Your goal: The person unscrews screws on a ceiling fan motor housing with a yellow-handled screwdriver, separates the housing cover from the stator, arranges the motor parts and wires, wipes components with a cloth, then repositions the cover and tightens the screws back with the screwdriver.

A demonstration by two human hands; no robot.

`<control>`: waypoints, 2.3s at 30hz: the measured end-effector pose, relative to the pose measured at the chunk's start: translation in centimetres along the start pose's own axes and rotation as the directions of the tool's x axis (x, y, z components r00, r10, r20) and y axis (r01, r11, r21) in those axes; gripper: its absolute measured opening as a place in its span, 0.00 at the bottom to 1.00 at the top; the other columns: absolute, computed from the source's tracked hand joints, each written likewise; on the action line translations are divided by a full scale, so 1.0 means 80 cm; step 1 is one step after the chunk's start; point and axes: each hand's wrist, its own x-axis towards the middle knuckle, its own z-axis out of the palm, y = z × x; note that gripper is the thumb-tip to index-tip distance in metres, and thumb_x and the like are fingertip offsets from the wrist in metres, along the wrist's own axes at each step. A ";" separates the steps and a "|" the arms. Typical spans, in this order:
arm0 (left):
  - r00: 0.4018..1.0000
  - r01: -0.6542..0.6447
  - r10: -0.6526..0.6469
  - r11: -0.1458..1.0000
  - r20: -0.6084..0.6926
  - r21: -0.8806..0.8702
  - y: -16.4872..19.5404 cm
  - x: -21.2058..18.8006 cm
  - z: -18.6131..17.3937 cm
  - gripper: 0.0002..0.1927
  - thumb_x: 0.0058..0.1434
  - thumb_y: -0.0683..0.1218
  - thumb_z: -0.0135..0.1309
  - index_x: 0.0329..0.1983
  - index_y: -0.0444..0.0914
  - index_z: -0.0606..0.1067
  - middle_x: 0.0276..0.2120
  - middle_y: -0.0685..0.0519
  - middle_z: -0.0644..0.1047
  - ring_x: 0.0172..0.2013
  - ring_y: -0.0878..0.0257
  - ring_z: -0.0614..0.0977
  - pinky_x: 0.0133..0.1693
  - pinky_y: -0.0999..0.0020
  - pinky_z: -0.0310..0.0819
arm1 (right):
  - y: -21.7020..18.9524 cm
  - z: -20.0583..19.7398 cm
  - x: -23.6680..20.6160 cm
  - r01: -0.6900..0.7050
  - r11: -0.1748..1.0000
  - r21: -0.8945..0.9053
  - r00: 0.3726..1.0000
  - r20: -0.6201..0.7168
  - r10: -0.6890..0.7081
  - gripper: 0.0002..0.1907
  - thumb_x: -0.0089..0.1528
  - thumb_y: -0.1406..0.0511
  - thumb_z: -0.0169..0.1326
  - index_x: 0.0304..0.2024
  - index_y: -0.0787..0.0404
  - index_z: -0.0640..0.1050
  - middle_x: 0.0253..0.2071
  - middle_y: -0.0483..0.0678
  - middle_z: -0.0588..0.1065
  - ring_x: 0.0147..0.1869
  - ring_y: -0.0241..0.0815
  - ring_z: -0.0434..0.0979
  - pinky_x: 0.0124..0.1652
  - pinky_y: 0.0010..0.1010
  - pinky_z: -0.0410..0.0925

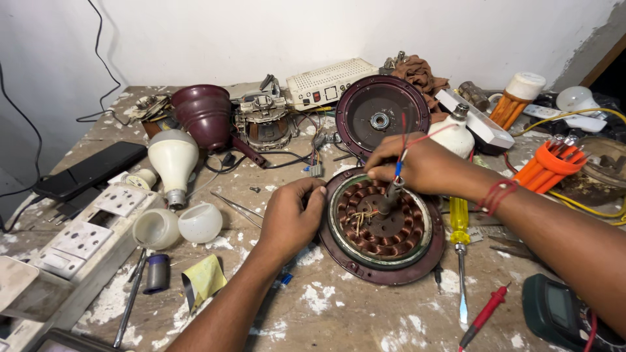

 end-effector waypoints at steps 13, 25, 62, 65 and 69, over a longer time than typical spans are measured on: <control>0.999 -0.033 0.035 0.997 -0.028 0.076 -0.002 0.001 0.002 0.13 0.63 0.47 0.52 0.40 0.33 0.81 0.27 0.41 0.81 0.27 0.51 0.84 0.34 0.58 0.75 | 0.016 0.005 -0.018 -0.229 0.973 -0.019 0.973 -0.045 0.228 0.11 0.58 0.58 0.62 0.35 0.59 0.85 0.33 0.47 0.81 0.38 0.38 0.81 0.39 0.32 0.71; 0.998 -0.046 0.048 0.997 -0.030 0.060 0.003 -0.001 0.002 0.12 0.63 0.46 0.52 0.41 0.34 0.81 0.29 0.41 0.82 0.30 0.52 0.85 0.37 0.58 0.76 | -0.021 0.027 -0.116 -0.563 0.825 -0.042 0.803 -0.263 0.534 0.12 0.54 0.60 0.59 0.30 0.63 0.82 0.24 0.51 0.79 0.28 0.43 0.81 0.32 0.37 0.71; 0.972 0.222 -0.211 0.969 0.098 -0.112 -0.017 0.009 0.018 0.20 0.60 0.51 0.60 0.46 0.29 0.82 0.23 0.55 0.76 0.24 0.69 0.70 0.27 0.70 0.65 | -0.100 0.052 -0.177 -0.226 0.895 -0.383 0.911 -0.409 0.055 0.08 0.50 0.72 0.55 0.33 0.69 0.77 0.38 0.57 0.72 0.45 0.57 0.74 0.44 0.47 0.69; 0.971 0.225 -0.211 0.964 0.109 -0.141 -0.011 0.009 0.018 0.19 0.61 0.50 0.59 0.45 0.29 0.82 0.23 0.55 0.78 0.24 0.70 0.72 0.28 0.71 0.66 | -0.105 0.054 -0.181 -0.206 0.911 -0.357 0.902 -0.430 0.035 0.08 0.52 0.71 0.56 0.33 0.69 0.78 0.37 0.57 0.72 0.45 0.57 0.74 0.44 0.47 0.69; 0.976 0.210 -0.206 0.975 0.066 -0.069 -0.001 0.004 0.017 0.19 0.61 0.51 0.59 0.45 0.31 0.83 0.23 0.53 0.79 0.24 0.70 0.72 0.28 0.71 0.67 | -0.103 0.050 -0.183 -0.176 0.931 -0.319 0.899 -0.437 0.020 0.10 0.52 0.70 0.56 0.36 0.70 0.79 0.38 0.58 0.73 0.45 0.57 0.75 0.45 0.47 0.69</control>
